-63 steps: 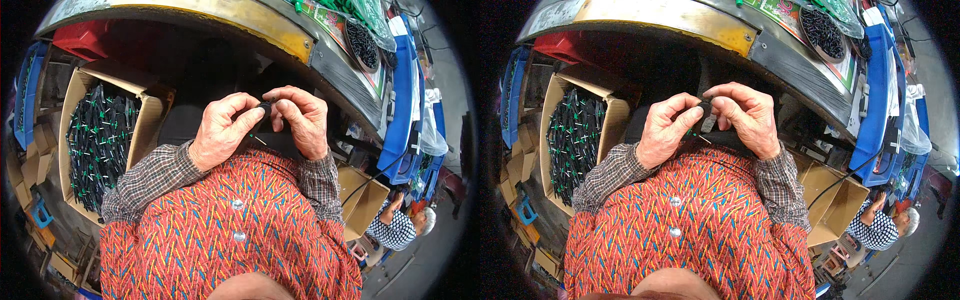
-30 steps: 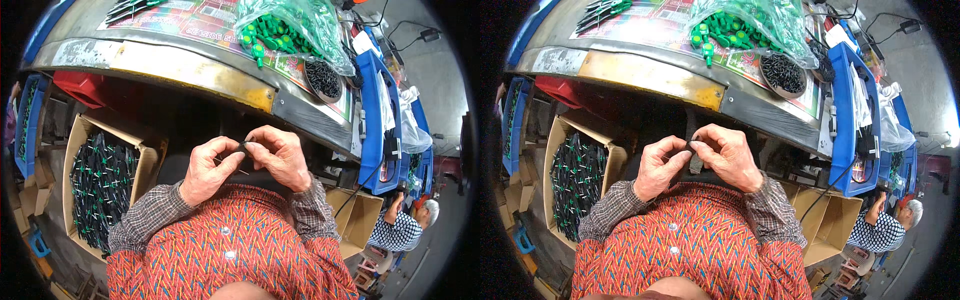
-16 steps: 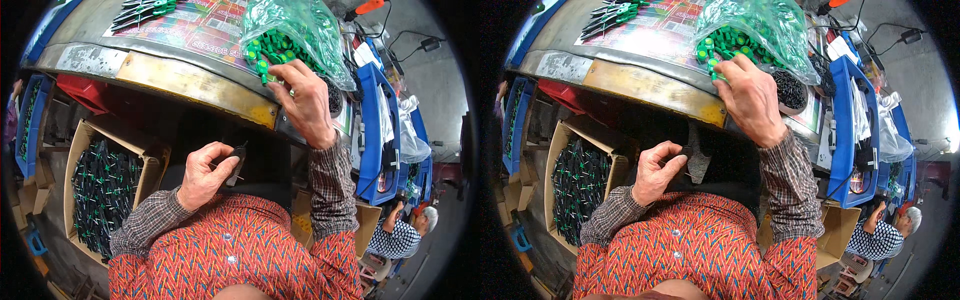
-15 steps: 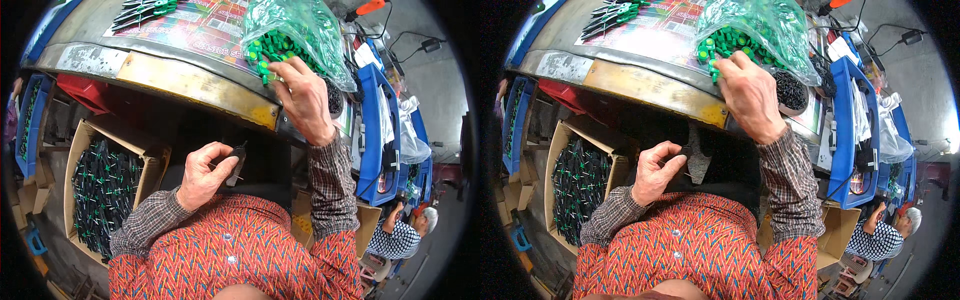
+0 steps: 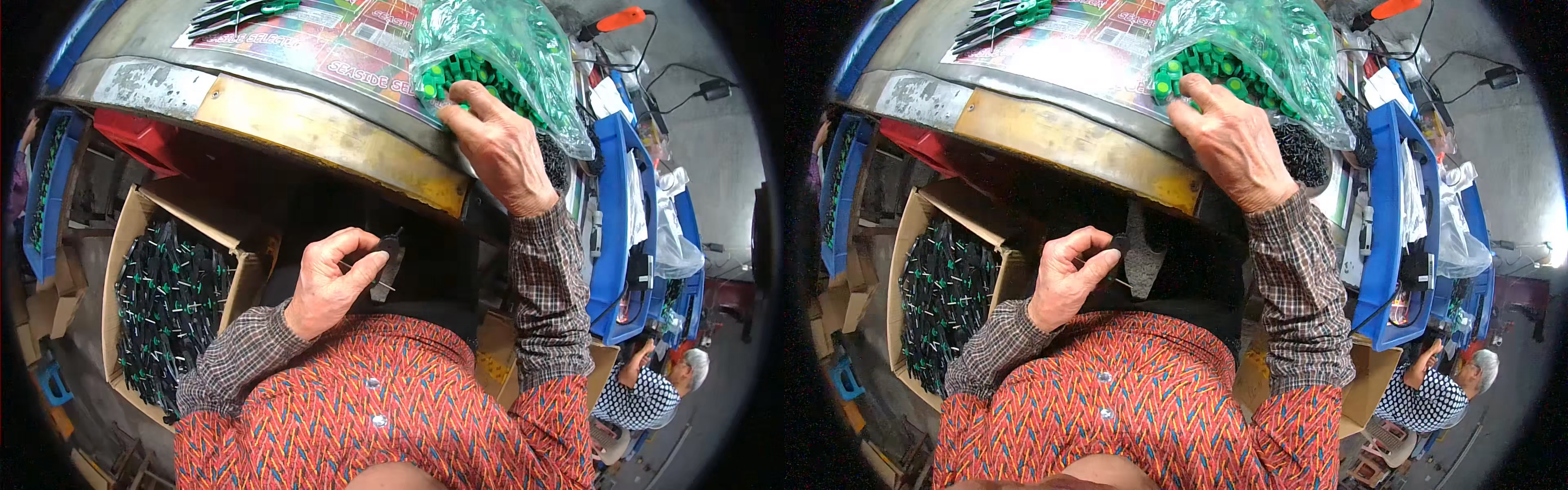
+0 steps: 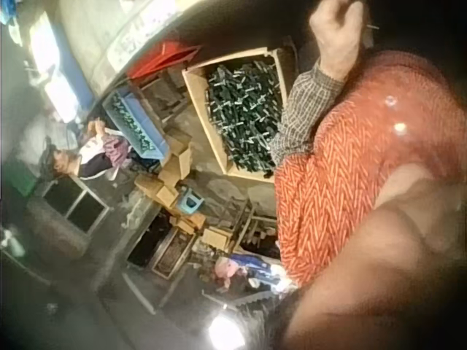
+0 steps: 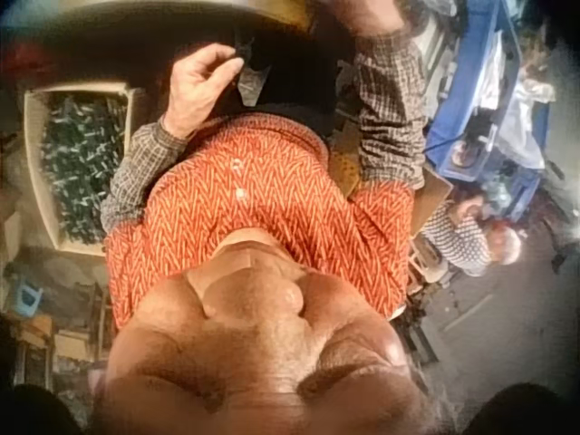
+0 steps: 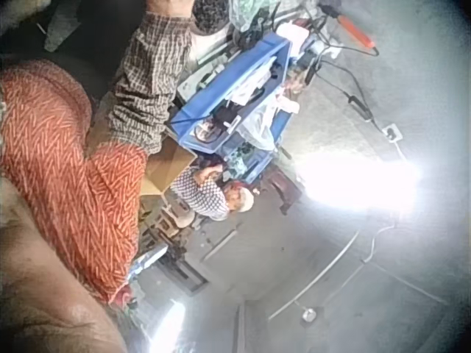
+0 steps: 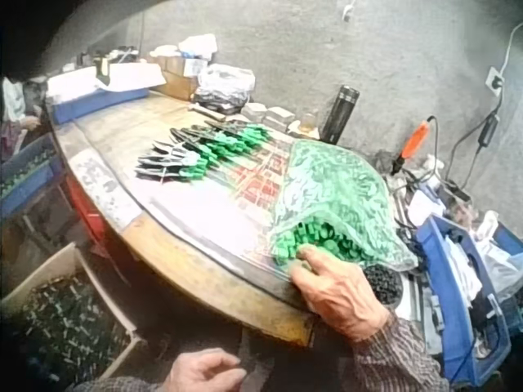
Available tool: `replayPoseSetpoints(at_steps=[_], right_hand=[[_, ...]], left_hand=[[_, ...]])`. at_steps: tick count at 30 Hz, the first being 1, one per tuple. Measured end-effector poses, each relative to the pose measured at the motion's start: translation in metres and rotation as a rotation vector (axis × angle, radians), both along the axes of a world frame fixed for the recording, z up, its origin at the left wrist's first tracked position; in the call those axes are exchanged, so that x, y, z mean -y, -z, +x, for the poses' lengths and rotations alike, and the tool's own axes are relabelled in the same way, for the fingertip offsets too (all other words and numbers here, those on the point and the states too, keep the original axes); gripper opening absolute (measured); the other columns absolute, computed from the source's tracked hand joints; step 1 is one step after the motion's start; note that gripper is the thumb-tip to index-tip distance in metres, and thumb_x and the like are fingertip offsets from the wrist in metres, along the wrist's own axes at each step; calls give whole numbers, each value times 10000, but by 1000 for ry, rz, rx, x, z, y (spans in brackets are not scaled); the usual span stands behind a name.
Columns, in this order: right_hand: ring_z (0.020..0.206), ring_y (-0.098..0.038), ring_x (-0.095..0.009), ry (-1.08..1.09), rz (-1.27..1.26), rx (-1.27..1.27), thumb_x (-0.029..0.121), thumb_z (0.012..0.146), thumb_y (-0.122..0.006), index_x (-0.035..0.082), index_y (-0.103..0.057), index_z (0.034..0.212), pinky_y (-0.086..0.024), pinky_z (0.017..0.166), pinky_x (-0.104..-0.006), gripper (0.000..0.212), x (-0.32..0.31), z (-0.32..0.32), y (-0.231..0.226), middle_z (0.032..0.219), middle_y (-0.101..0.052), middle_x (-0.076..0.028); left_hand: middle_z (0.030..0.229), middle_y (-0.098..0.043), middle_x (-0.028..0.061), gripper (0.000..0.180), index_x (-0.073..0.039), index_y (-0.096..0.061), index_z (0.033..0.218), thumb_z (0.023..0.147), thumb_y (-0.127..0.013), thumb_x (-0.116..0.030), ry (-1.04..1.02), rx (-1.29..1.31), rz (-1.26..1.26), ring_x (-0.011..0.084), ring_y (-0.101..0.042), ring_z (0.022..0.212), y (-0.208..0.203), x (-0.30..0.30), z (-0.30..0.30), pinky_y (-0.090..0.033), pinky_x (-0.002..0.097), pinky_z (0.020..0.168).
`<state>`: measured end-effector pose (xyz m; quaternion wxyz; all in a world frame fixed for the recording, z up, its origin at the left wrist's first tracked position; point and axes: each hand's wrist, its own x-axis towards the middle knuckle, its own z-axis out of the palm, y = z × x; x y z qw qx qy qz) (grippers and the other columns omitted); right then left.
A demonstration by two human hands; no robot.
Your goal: The person assembles plastic tools by attaching black handles, green components, and small pins together by hand, then places the completed items into a cardboard box.
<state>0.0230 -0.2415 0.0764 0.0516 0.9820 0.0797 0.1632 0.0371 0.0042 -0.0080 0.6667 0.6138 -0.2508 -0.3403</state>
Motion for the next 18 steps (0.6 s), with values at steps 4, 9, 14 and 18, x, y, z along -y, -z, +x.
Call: replayPoseSetpoints(at_steps=[4,9,14,18], right_hand=[[808,-654,-281,-25,220,162,2,773,-602,50,-613,955,-549,660,-343,188,3,-7,-2,958,-610,-113],[726,-614,-147,29,780,168,-40,785,-621,7,-639,950,-496,615,-247,172,-23,-44,-10,962,-608,-95],[742,-631,-135,114,1596,106,-62,834,-586,-41,-613,991,-499,563,-205,160,-48,-94,4,1037,-578,-100],[740,-645,-171,110,1840,77,-50,841,-580,-47,-610,990,-532,546,-236,152,-58,-117,25,1038,-584,-139]], left_hand=[[744,-561,-22,79,24,-626,894,864,-634,-48,11,-33,-10,20,-483,664,-6,0,0,-405,190,565],[778,-589,7,92,40,-633,906,868,-632,-44,30,-93,-2,28,-527,680,-14,-5,-4,-450,195,586],[738,-583,-50,97,9,-635,938,895,-622,-77,70,-134,-30,-6,-459,641,-17,-5,-13,-367,164,539],[744,-604,-36,103,-2,-640,959,903,-615,-86,168,-268,14,-7,-456,587,-22,-5,-19,-344,159,490]])
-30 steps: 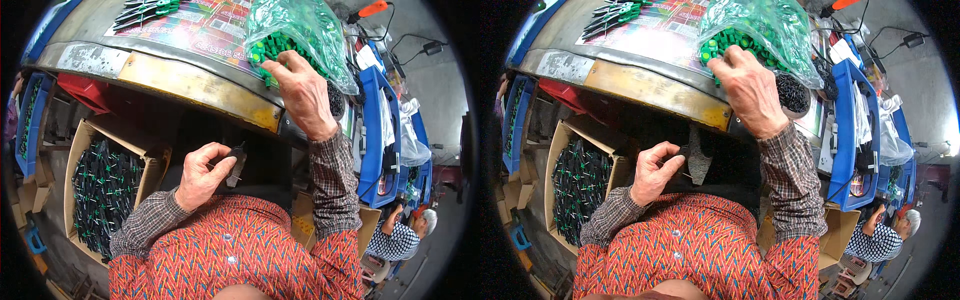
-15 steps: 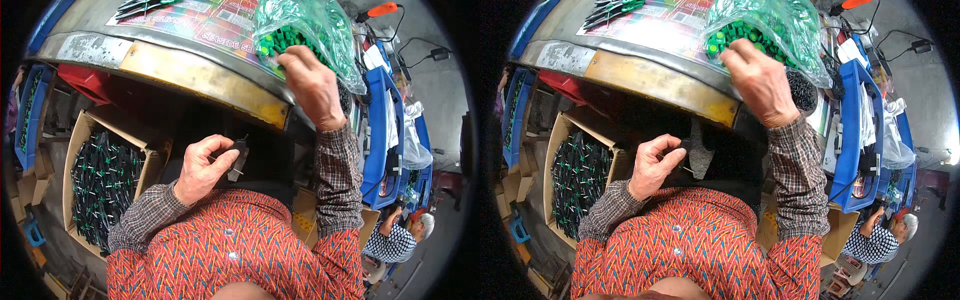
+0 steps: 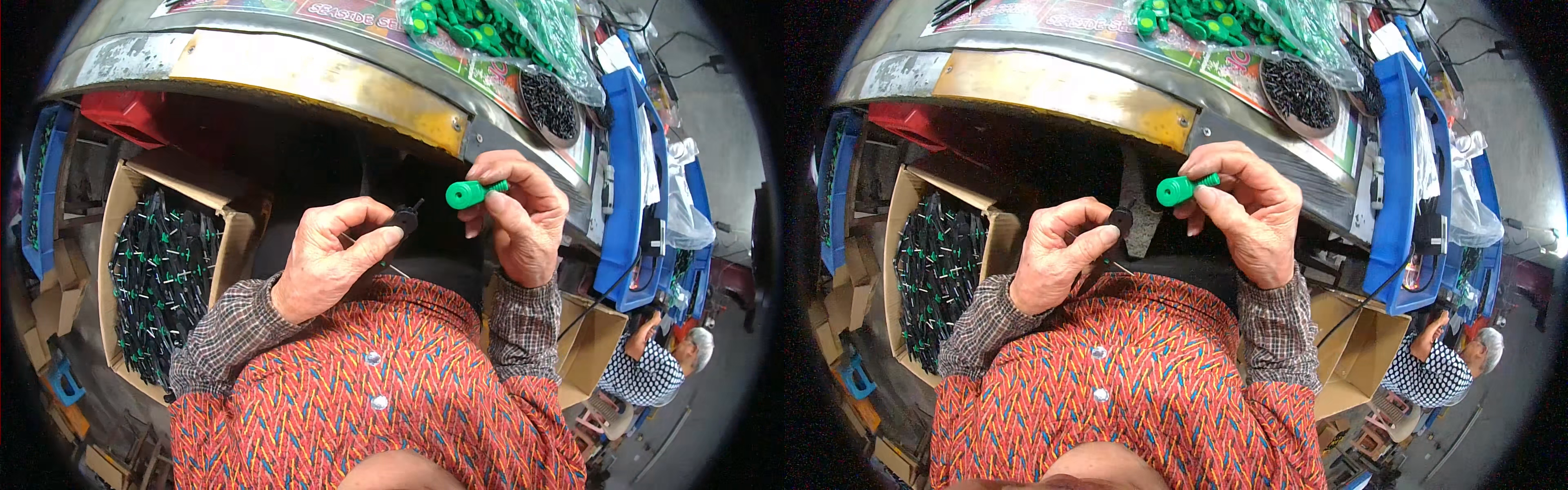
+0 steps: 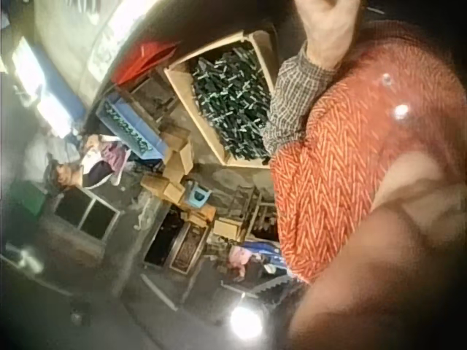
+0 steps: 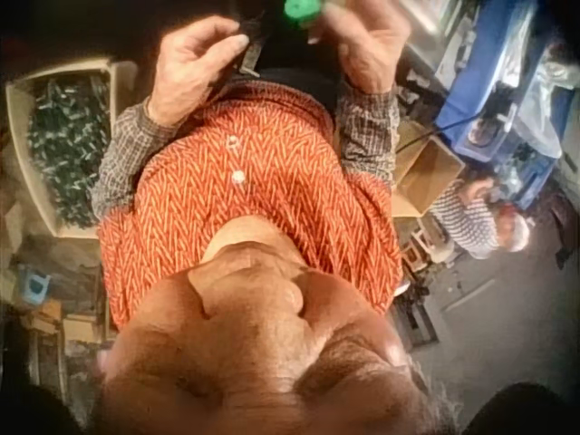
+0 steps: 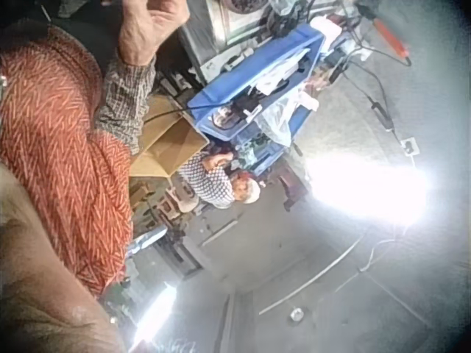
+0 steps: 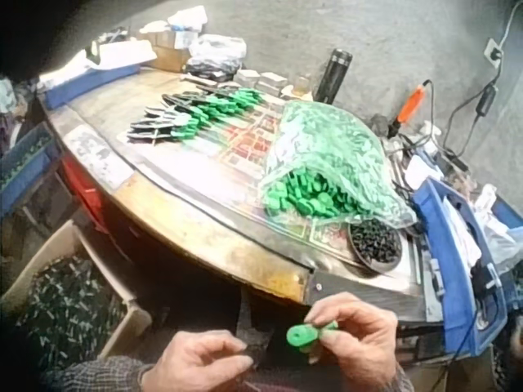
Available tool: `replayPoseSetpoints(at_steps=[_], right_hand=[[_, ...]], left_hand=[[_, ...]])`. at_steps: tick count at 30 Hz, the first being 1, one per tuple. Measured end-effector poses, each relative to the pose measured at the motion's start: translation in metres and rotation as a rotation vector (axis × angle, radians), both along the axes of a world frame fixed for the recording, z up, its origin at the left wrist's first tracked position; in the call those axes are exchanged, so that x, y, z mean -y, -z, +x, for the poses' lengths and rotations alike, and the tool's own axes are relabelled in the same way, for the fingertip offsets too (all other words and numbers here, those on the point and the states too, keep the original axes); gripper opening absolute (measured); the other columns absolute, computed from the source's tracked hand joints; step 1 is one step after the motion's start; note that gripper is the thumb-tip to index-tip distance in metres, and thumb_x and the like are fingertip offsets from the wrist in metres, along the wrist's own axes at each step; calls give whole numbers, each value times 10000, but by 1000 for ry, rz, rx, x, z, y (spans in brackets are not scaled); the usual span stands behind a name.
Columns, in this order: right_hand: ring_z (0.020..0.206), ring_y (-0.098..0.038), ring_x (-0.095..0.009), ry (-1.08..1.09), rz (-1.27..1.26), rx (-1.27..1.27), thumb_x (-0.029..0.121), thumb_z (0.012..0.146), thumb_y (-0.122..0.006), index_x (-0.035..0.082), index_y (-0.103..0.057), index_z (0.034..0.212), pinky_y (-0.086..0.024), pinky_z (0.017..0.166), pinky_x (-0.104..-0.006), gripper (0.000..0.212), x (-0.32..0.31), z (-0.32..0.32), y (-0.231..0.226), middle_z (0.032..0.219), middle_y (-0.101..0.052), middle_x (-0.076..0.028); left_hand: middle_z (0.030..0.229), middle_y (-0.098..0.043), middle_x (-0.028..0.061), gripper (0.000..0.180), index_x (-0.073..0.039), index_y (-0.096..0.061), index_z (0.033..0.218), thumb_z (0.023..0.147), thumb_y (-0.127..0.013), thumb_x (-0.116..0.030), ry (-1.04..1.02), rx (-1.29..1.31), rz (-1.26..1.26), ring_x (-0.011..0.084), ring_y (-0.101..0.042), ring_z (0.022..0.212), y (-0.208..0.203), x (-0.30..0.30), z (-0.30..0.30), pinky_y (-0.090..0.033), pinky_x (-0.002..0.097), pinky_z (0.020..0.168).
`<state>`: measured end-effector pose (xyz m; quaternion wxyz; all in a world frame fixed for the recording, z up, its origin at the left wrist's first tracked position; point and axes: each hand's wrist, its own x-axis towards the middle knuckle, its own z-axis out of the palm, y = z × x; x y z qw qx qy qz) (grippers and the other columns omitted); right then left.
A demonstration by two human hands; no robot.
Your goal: The person assembles plastic tools by attaching black handles, green components, and small pins together by hand, then places the completed items into a cardboard box.
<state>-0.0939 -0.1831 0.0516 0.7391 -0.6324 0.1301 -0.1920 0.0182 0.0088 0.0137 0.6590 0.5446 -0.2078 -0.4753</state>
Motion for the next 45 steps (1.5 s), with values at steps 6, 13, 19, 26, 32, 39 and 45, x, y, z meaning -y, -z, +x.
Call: replayPoseSetpoints(at_steps=[6,13,19,26,32,39,45], right_hand=[[728,-658,-184,-23,155,54,7,863,-597,-47,-609,1002,-543,532,-250,150,-7,-14,16,1036,-587,-155],[725,-659,-186,-52,191,56,39,885,-591,-48,-608,1010,-545,534,-254,153,-15,-19,23,1040,-591,-155],[726,-659,-189,-88,247,25,58,897,-585,-44,-602,1017,-551,537,-262,158,-15,-20,29,1040,-593,-156],[732,-656,-199,-159,301,15,71,908,-577,-51,-595,1008,-555,543,-265,158,-10,-20,37,1024,-589,-166],[716,-647,-190,-204,300,15,73,900,-589,-55,-609,978,-551,548,-263,151,-8,-22,46,1011,-594,-166],[713,-644,-185,-197,154,-17,48,893,-581,-63,-624,979,-548,560,-256,146,-15,-23,45,987,-602,-163],[707,-644,-178,-170,39,-31,25,881,-591,-74,-622,987,-543,585,-262,148,-17,-26,40,927,-602,-138]], left_hand=[[733,-606,-39,119,-12,-644,938,908,-613,-122,57,-40,-11,-11,-449,554,1,1,-11,-335,156,470],[676,-557,-58,125,-18,-645,904,905,-619,-140,89,-85,-1,-11,-422,542,-1,1,-16,-301,158,461],[702,-533,-70,106,0,-647,899,898,-624,-104,122,-142,13,-12,-439,629,-5,-1,-13,-353,170,531],[630,-514,-70,126,-30,-640,885,905,-619,-153,121,-53,-4,-10,-408,523,2,-1,-18,-292,165,453],[709,-558,-41,126,26,-645,887,883,-637,-100,132,22,47,18,-460,662,5,-2,-18,-390,201,570],[774,-614,29,126,36,-639,909,880,-629,-86,83,242,-60,67,-544,709,17,-2,-21,-436,234,624],[757,-590,116,114,29,-627,858,779,-680,-33,-78,665,-103,206,-580,653,9,-2,-24,-441,293,577]])
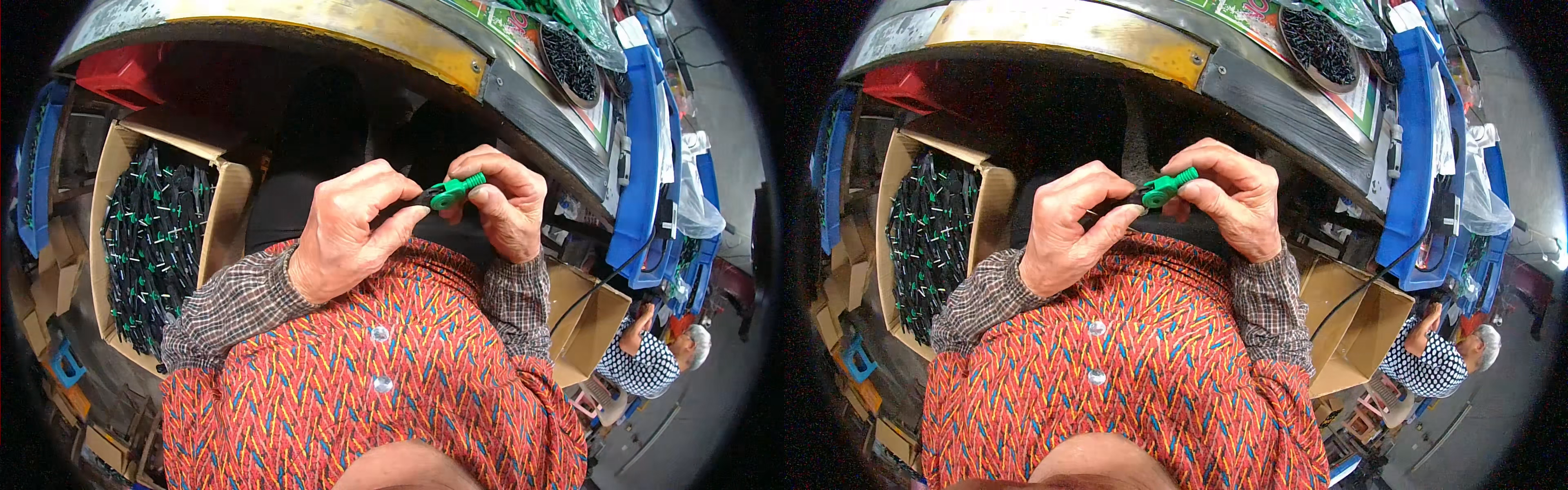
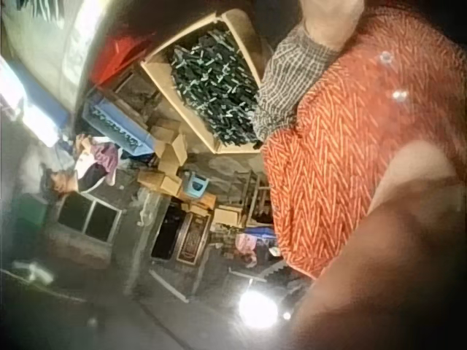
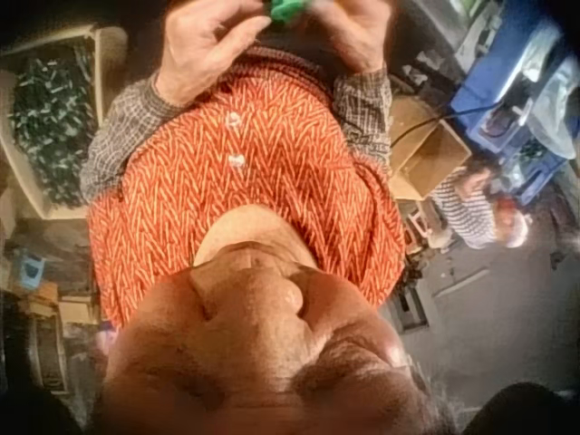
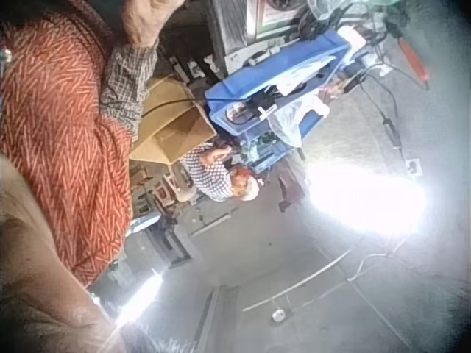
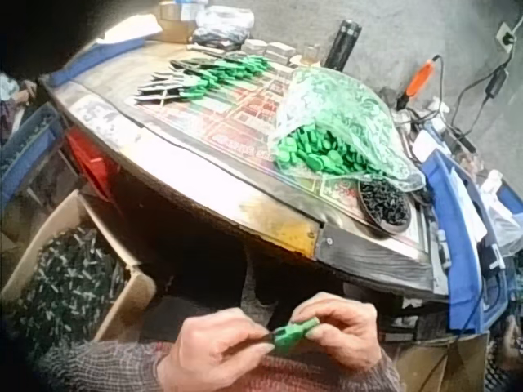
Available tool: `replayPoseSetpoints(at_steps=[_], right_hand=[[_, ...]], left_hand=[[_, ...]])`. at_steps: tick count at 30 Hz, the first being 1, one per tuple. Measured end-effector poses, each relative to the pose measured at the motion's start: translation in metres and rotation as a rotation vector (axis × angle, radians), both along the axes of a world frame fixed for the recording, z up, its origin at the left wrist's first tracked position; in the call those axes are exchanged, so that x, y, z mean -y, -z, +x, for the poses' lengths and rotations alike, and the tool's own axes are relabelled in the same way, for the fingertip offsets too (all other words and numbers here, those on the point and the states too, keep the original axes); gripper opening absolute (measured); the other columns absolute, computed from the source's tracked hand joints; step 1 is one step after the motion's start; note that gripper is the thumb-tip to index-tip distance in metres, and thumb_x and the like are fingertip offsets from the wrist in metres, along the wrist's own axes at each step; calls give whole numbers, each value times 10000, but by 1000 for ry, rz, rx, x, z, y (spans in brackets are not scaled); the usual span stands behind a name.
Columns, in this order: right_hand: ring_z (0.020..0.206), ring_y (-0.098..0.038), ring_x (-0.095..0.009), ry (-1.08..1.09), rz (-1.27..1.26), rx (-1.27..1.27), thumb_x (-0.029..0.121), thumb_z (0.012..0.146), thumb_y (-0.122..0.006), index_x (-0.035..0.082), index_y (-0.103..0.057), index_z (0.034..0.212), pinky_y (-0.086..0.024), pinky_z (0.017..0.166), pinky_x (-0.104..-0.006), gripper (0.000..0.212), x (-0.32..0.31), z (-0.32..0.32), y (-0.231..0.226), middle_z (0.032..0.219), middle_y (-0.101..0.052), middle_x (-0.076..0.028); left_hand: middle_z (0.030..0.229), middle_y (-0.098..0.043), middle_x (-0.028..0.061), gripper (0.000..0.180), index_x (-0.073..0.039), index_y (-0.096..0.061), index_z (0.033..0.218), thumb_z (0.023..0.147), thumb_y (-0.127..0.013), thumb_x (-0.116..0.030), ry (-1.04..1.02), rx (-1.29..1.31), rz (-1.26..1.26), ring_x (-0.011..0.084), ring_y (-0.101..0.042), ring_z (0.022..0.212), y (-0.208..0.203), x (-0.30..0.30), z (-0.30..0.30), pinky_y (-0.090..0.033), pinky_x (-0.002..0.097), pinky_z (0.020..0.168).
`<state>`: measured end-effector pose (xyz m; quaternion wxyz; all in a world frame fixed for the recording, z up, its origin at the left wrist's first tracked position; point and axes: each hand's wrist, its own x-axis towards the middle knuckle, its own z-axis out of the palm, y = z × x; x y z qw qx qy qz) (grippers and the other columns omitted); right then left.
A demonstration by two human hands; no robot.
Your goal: The person assembles plastic tools by attaching black handles, green components, and small pins together by hand, then places the completed items into a cardboard box.
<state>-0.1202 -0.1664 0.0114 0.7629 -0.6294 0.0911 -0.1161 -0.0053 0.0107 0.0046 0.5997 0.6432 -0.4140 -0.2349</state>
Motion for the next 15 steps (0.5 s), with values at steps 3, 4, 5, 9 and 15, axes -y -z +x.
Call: replayPoseSetpoints(at_steps=[3,4,5,9,15], right_hand=[[700,-646,-174,6,-36,-17,4,867,-598,-77,-626,987,-540,592,-261,148,-4,-1,-3,911,-607,-133],[696,-648,-172,24,-39,-20,-6,859,-602,-77,-631,982,-539,594,-259,145,-6,-1,-4,908,-612,-134],[696,-648,-172,25,-39,-21,-6,859,-602,-77,-631,982,-539,594,-259,145,-5,-1,-5,908,-612,-134],[693,-653,-169,-8,-223,13,-20,847,-610,-74,-650,942,-536,595,-253,116,0,2,-8,892,-626,-143],[683,-648,-143,-45,-300,-35,-19,844,-628,-68,-658,925,-527,588,-230,99,0,4,-10,866,-634,-118]], left_hand=[[767,-592,118,124,21,-624,860,762,-687,-19,-16,118,-26,228,-585,654,1,0,0,-454,307,578],[772,-594,118,129,18,-624,862,756,-690,-17,-31,158,-18,237,-588,656,1,-1,0,-459,314,581],[772,-594,118,129,18,-624,862,756,-690,-17,-29,157,-18,237,-588,656,1,0,0,-459,314,581],[779,-596,121,143,10,-622,862,740,-693,-11,-40,302,-56,265,-593,666,4,1,2,-469,335,592],[769,-583,129,140,12,-618,860,741,-689,-11,-17,285,-48,277,-587,666,11,0,2,-461,334,588]])
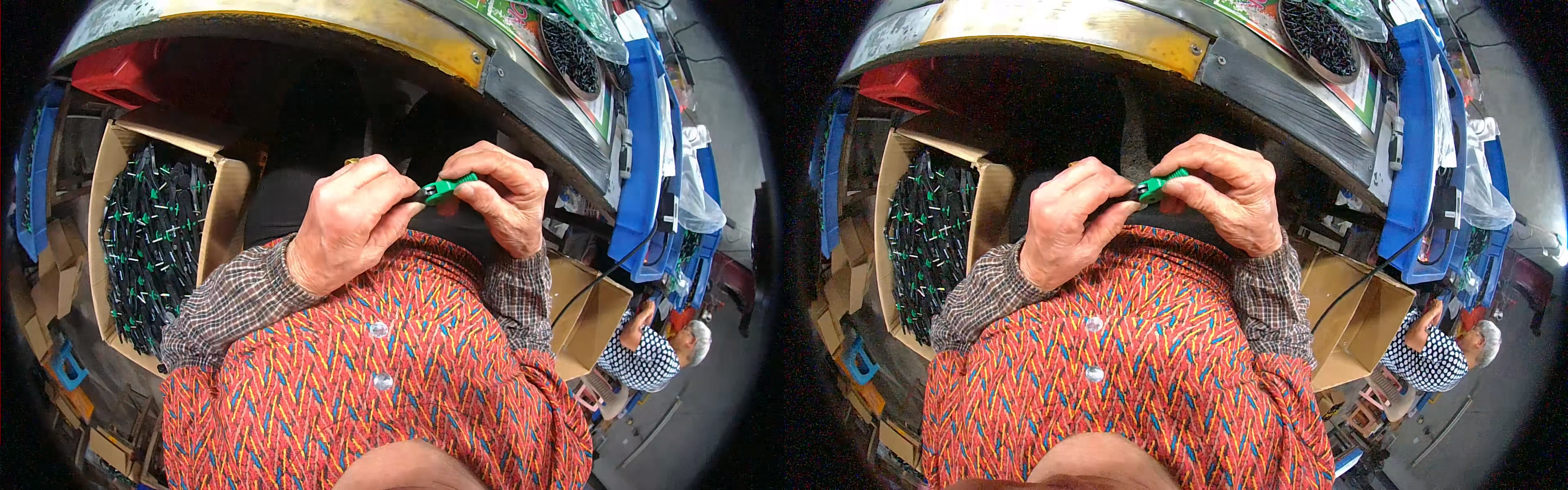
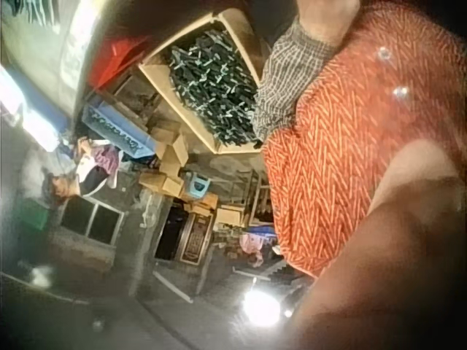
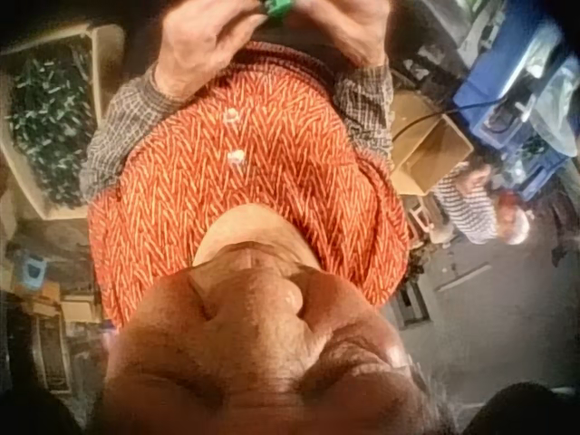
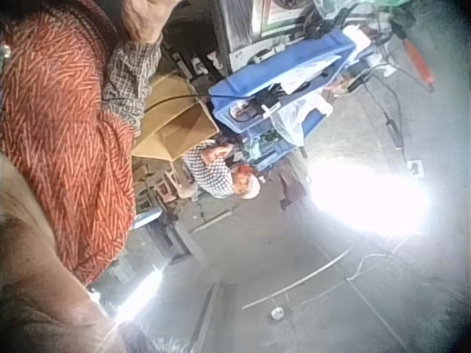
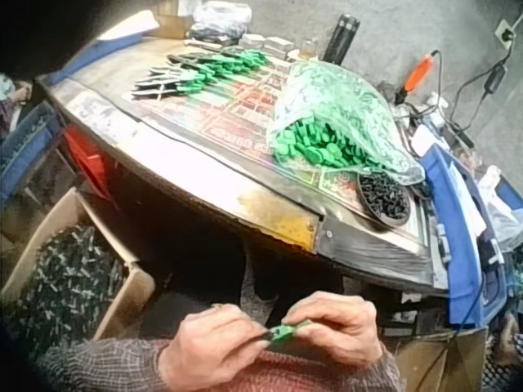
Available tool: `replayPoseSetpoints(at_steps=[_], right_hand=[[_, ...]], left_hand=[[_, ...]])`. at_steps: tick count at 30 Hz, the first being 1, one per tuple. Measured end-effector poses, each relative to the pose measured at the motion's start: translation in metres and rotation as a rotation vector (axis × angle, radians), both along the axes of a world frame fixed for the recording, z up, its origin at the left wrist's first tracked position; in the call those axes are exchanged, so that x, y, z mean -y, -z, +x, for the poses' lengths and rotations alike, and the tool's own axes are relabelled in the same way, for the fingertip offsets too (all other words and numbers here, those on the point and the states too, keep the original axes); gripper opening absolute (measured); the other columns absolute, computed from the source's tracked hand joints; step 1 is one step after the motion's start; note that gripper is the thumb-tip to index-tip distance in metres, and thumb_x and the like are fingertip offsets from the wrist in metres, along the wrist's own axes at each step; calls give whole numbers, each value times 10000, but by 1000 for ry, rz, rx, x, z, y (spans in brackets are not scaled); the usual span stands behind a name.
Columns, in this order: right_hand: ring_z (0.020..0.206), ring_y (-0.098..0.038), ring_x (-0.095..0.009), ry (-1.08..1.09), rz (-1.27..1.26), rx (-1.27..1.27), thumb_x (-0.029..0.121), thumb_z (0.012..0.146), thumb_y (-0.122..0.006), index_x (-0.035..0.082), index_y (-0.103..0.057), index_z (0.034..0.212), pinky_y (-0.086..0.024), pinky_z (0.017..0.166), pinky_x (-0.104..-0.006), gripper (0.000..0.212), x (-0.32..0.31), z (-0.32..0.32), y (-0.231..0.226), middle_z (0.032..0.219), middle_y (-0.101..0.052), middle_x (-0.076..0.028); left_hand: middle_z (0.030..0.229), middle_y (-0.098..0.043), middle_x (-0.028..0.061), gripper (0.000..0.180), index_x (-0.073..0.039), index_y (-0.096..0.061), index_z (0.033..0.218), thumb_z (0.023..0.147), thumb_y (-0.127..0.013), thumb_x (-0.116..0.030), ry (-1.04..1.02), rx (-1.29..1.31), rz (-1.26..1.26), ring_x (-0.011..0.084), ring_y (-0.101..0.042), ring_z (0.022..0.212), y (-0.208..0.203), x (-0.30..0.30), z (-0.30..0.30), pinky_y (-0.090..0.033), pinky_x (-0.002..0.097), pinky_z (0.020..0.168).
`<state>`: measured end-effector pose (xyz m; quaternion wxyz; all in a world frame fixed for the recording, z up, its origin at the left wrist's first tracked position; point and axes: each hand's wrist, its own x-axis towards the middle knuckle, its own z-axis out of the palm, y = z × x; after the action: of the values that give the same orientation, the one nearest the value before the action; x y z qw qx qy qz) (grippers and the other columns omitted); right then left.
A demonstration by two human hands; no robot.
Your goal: The person assembles plastic tools by attaching black handles, green components, and small pins together by hand, then places the completed items into a cardboard box.
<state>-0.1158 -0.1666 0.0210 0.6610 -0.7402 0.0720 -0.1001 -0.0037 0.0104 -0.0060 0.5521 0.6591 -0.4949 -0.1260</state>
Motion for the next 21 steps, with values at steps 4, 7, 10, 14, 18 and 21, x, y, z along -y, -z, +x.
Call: replayPoseSetpoints(at_steps=[4,7,10,14,18,21], right_hand=[[649,-630,-113,115,195,-76,31,877,-627,-50,-658,938,-513,567,-214,105,-10,0,3,849,-636,-90],[589,-596,-87,200,274,-135,80,901,-622,-36,-655,947,-487,533,-199,128,-21,2,7,798,-637,-61],[529,-539,-61,315,374,-188,123,913,-622,-28,-647,935,-430,483,-190,155,-28,3,15,742,-631,-40],[523,-532,-59,330,458,-221,131,914,-626,-32,-640,940,-420,476,-187,166,-29,2,24,743,-632,-42],[518,-529,-59,330,475,-239,135,911,-630,-28,-638,931,-415,469,-184,164,-28,3,31,739,-632,-44],[509,-527,-61,339,502,-258,135,909,-632,-24,-638,924,-411,458,-184,160,-27,3,36,735,-633,-45]], left_hand=[[748,-576,92,119,26,-616,868,814,-670,-65,77,-307,85,177,-575,665,-3,-2,2,-439,293,572],[714,-563,-11,154,9,-622,871,881,-651,-142,125,-578,119,42,-512,625,6,-2,-2,-402,233,524],[708,-566,-22,156,10,-631,865,883,-652,-143,169,-996,253,32,-509,654,2,-1,-1,-399,210,563],[669,-529,-49,150,-18,-625,859,897,-645,-161,153,-1095,293,5,-444,561,12,-1,-4,-335,178,486],[641,-509,-50,148,-25,-617,865,900,-641,-167,149,-1218,294,5,-407,500,23,-1,-6,-301,183,428],[650,-515,-46,150,-29,-616,867,901,-642,-172,166,-1281,263,9,-418,508,26,0,-6,-309,181,435]])
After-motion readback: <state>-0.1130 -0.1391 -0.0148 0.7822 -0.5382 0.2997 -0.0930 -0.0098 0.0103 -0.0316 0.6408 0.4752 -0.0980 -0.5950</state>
